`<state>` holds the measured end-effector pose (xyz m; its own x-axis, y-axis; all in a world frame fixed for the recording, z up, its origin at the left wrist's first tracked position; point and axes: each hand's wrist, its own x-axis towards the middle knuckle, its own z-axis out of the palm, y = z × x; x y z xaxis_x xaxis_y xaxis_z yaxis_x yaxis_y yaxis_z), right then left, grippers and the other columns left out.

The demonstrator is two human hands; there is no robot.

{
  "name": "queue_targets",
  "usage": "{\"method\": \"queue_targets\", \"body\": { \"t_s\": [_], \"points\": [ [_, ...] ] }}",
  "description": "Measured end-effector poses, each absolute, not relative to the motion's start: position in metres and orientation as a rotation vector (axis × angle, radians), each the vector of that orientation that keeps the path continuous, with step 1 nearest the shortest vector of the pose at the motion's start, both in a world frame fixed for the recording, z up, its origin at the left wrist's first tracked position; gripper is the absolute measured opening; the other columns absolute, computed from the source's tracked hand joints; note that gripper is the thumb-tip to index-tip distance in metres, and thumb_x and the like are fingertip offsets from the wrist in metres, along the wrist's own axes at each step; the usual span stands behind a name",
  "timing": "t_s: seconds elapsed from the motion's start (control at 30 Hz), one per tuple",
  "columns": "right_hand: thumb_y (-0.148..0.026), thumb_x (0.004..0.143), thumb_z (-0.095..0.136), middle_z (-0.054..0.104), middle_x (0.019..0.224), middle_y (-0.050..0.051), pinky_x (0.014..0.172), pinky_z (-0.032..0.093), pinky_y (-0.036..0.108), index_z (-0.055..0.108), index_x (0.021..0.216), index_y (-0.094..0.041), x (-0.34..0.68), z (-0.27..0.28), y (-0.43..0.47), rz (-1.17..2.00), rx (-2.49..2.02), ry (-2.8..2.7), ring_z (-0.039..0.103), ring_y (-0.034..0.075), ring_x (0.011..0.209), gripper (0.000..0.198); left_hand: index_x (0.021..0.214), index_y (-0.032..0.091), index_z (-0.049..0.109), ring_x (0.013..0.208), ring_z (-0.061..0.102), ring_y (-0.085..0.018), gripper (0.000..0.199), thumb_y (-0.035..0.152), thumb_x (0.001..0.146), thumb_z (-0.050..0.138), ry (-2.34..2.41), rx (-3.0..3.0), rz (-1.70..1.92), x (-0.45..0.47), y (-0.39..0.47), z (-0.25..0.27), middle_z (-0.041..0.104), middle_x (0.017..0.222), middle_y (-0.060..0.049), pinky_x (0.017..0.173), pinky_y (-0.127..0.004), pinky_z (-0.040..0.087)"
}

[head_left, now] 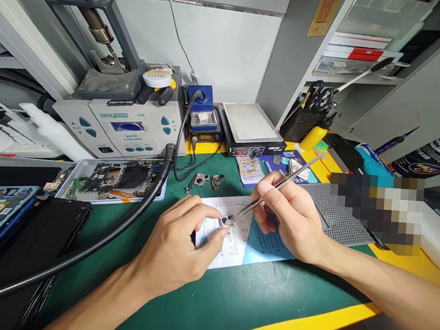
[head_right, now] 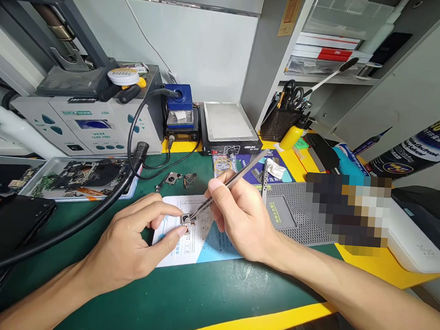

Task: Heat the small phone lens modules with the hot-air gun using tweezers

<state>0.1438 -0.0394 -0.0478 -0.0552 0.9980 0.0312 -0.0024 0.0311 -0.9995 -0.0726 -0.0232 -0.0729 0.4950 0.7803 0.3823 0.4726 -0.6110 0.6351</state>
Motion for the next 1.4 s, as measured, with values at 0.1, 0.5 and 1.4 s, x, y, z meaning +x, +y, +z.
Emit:
{"method": "queue_targets", "body": {
  "t_s": [0.1, 0.5, 1.4],
  "points": [
    [-0.049, 0.101, 0.056, 0.049, 0.058, -0.005, 0.042, 0.035, 0.022, 0.051, 0.084, -0.022, 0.1437, -0.0479, -0.0398, 1.230, -1.164, -1.254, 0.045, 0.010, 0.048, 0.032, 0.093, 0.018, 0.067, 0.073, 0.051, -0.012, 0.005, 0.020, 0.089, 0.064, 1.033, 2.297, 0.919, -0.0726, -0.0234, -0.0730, 0.057, 0.080, 0.000, 0.066, -0.027, 0.042],
    [-0.047, 0.101, 0.056, 0.048, 0.055, -0.005, 0.041, 0.034, 0.021, 0.053, 0.083, -0.022, 0.1428, -0.0483, -0.0404, 1.237, -1.157, -1.246, 0.045, 0.010, 0.046, 0.032, 0.094, 0.019, 0.067, 0.072, 0.052, -0.012, 0.007, 0.021, 0.089, 0.064, 1.033, 2.301, 0.919, -0.0720, -0.0229, -0.0746, 0.056, 0.080, -0.001, 0.065, -0.027, 0.042],
    [-0.046, 0.102, 0.055, 0.051, 0.057, -0.005, 0.042, 0.037, 0.020, 0.051, 0.085, -0.022, 0.1433, -0.0486, -0.0416, 1.189, -1.167, -1.293, 0.046, 0.010, 0.048, 0.030, 0.093, 0.018, 0.067, 0.075, 0.055, -0.013, 0.006, 0.021, 0.089, 0.064, 1.042, 2.315, 0.920, -0.0708, -0.0225, -0.0746, 0.057, 0.080, -0.001, 0.069, -0.027, 0.044]
  ]
}}
